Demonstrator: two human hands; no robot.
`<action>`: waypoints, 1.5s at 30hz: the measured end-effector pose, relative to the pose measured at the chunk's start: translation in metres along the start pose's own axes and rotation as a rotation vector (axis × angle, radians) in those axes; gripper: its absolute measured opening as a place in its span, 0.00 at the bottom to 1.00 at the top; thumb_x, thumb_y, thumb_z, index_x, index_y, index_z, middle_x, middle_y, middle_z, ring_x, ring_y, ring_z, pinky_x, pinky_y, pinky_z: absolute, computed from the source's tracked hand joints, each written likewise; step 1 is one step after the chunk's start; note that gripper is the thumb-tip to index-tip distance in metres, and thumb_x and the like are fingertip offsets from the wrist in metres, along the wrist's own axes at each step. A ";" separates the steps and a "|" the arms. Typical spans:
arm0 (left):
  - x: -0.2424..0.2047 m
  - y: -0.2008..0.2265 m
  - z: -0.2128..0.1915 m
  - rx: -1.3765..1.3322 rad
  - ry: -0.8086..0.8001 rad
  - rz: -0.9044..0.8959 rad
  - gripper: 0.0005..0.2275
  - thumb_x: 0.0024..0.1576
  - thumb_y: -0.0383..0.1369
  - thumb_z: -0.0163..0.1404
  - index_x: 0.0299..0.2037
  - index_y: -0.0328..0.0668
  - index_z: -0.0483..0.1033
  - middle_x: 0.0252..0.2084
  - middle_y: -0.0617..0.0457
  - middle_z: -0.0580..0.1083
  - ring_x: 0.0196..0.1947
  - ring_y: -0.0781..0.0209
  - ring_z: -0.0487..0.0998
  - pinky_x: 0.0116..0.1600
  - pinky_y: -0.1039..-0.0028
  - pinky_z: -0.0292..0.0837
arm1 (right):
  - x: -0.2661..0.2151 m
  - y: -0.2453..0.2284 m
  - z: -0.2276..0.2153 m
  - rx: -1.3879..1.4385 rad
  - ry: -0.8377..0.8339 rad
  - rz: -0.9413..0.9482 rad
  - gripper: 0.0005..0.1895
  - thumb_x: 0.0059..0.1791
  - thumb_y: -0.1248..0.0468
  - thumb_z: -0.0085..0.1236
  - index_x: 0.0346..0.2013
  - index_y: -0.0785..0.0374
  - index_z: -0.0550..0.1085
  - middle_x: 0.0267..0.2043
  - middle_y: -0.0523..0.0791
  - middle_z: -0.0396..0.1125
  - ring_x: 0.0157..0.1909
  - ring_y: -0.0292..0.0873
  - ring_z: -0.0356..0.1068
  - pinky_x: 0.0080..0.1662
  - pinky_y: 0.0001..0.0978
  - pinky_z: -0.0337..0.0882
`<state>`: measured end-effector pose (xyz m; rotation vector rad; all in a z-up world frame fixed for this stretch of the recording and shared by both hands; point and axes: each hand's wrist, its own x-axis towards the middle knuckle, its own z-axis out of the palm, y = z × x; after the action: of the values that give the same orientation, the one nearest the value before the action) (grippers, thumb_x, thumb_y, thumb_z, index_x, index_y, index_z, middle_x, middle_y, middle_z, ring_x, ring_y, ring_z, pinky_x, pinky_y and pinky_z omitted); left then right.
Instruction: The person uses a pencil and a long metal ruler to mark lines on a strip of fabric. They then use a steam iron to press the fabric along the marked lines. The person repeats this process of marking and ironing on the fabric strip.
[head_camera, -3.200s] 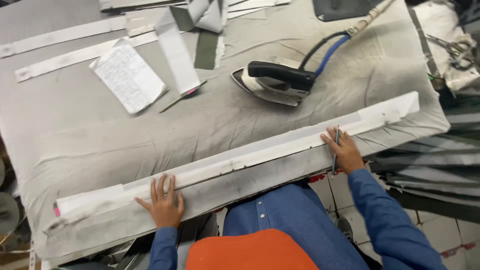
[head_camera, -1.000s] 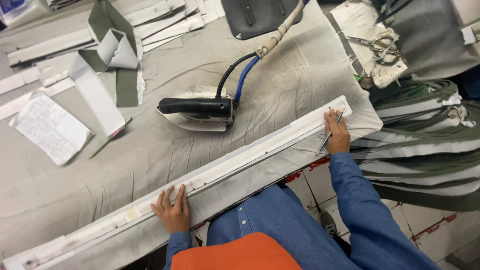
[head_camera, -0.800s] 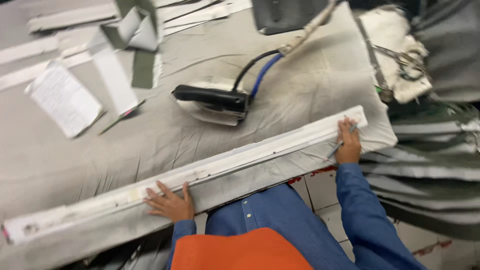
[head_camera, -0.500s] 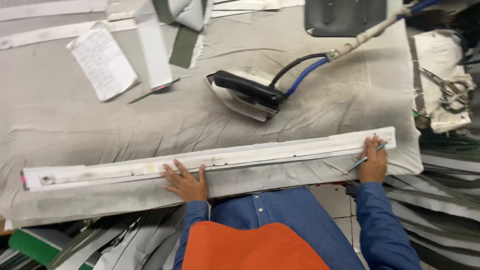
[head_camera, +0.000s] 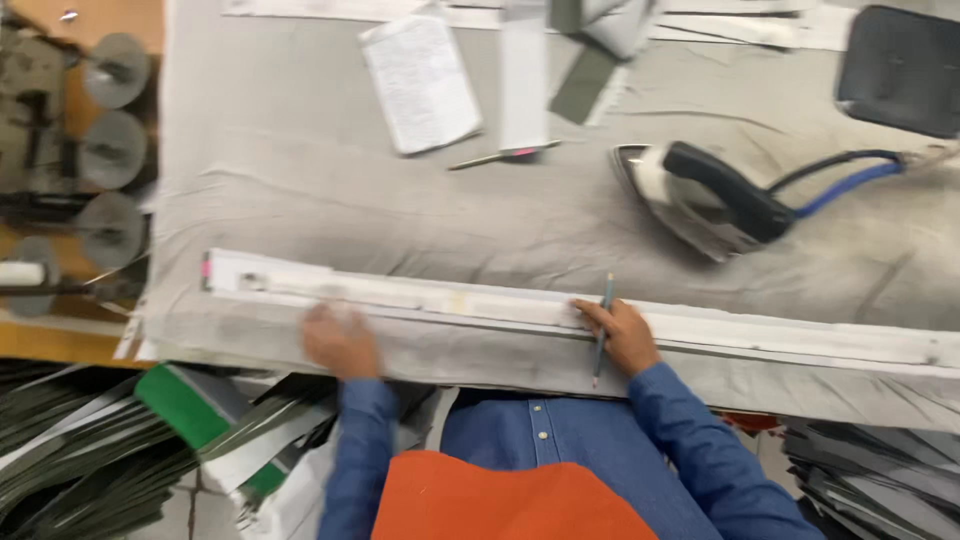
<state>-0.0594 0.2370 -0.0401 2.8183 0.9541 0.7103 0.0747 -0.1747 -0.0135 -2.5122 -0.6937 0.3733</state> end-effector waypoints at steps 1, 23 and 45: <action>0.026 -0.042 -0.001 -0.004 0.096 -0.159 0.17 0.55 0.39 0.49 0.51 0.43 0.66 0.51 0.44 0.63 0.50 0.44 0.64 0.54 0.48 0.55 | -0.003 0.004 0.012 -0.041 0.017 0.029 0.24 0.43 0.64 0.50 0.52 0.35 0.68 0.28 0.40 0.65 0.36 0.43 0.68 0.43 0.36 0.67; 0.151 -0.176 -0.005 -0.505 -0.139 -0.313 0.16 0.48 0.21 0.51 0.44 0.40 0.61 0.36 0.44 0.70 0.36 0.47 0.71 0.46 0.63 0.62 | -0.005 0.011 0.018 -0.170 -0.141 0.117 0.22 0.49 0.59 0.42 0.58 0.40 0.63 0.32 0.44 0.64 0.36 0.46 0.63 0.43 0.37 0.60; 0.107 -0.053 -0.050 0.109 -0.457 -0.246 0.28 0.49 0.51 0.46 0.52 0.36 0.63 0.62 0.34 0.54 0.66 0.43 0.49 0.57 0.42 0.45 | 0.313 -0.439 0.203 0.380 -0.397 -0.596 0.13 0.45 0.55 0.49 0.31 0.62 0.70 0.24 0.54 0.69 0.31 0.61 0.69 0.38 0.53 0.69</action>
<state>-0.0369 0.3391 0.0355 2.6928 1.2369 -0.0174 0.0815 0.4006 0.0122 -1.7813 -1.3337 0.7073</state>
